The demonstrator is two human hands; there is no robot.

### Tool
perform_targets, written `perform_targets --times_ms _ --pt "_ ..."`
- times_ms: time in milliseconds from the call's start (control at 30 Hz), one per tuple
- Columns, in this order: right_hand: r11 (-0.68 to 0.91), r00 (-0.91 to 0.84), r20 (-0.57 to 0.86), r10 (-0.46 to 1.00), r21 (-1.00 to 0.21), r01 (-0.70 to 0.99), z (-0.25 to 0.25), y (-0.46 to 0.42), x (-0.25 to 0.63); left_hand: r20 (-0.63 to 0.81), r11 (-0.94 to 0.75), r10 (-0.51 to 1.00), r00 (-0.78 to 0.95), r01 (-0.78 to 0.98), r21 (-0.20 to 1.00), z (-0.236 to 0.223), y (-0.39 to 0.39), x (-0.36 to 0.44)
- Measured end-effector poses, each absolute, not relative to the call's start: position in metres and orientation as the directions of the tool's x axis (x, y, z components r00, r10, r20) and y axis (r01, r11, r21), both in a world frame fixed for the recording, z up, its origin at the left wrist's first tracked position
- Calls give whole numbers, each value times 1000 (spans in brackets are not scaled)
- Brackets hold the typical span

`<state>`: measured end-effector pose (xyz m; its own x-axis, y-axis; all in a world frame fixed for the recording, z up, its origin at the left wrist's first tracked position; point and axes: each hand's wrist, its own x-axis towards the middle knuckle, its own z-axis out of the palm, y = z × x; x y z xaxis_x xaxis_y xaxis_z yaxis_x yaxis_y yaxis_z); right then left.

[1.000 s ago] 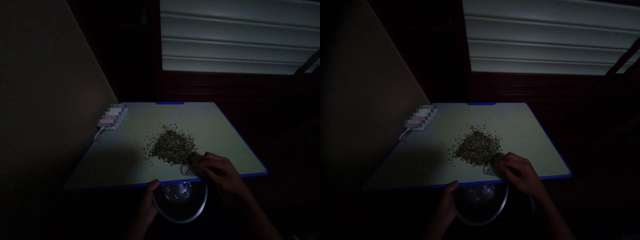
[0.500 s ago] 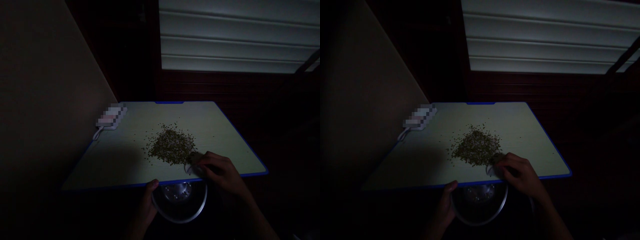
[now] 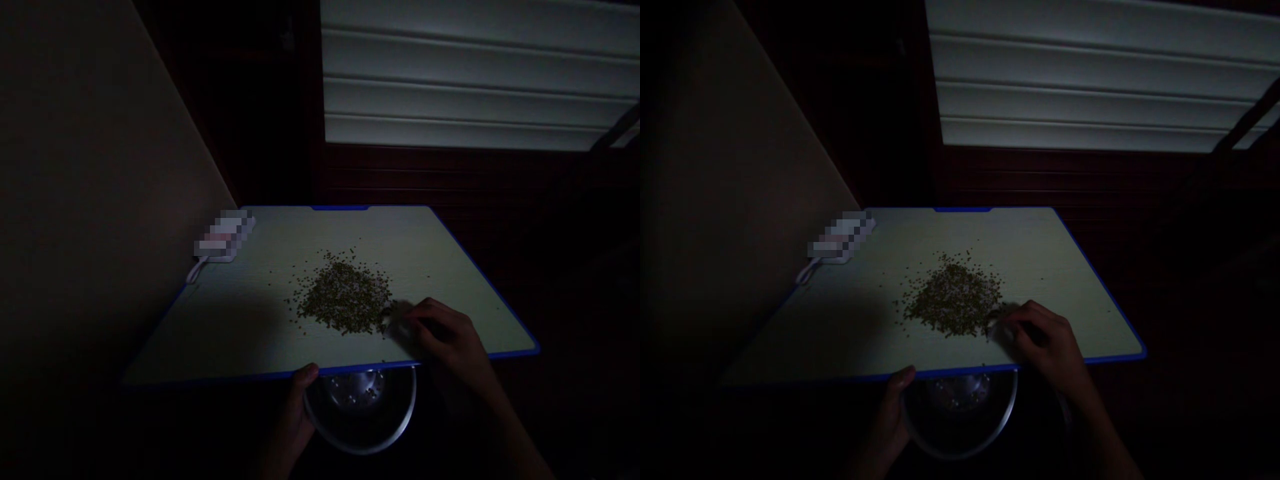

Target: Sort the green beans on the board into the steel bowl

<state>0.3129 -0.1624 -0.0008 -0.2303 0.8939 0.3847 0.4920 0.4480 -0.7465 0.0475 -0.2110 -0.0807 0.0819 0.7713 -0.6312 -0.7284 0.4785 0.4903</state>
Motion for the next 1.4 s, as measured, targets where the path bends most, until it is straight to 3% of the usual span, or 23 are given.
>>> perform_targets --times_ms 333,567,767,1033,1400 --pt "508 -370 367 853 -747 428 3 -166 308 -609 483 783 124 -738 470 -84 -211 46" --pt "533 -363 410 837 -763 367 2 -167 309 -639 493 763 102 -731 472 -85 -211 47" --pt "562 -462 387 798 -755 338 3 -167 309 -648 461 761 42 -737 494 -84 -211 47" --pt "485 -314 378 871 -765 424 2 -165 310 -659 446 751 25 -756 480 -79 -210 50" --pt "552 -456 370 809 -746 373 2 -166 308 -618 480 777 125 -753 451 -88 -213 45"
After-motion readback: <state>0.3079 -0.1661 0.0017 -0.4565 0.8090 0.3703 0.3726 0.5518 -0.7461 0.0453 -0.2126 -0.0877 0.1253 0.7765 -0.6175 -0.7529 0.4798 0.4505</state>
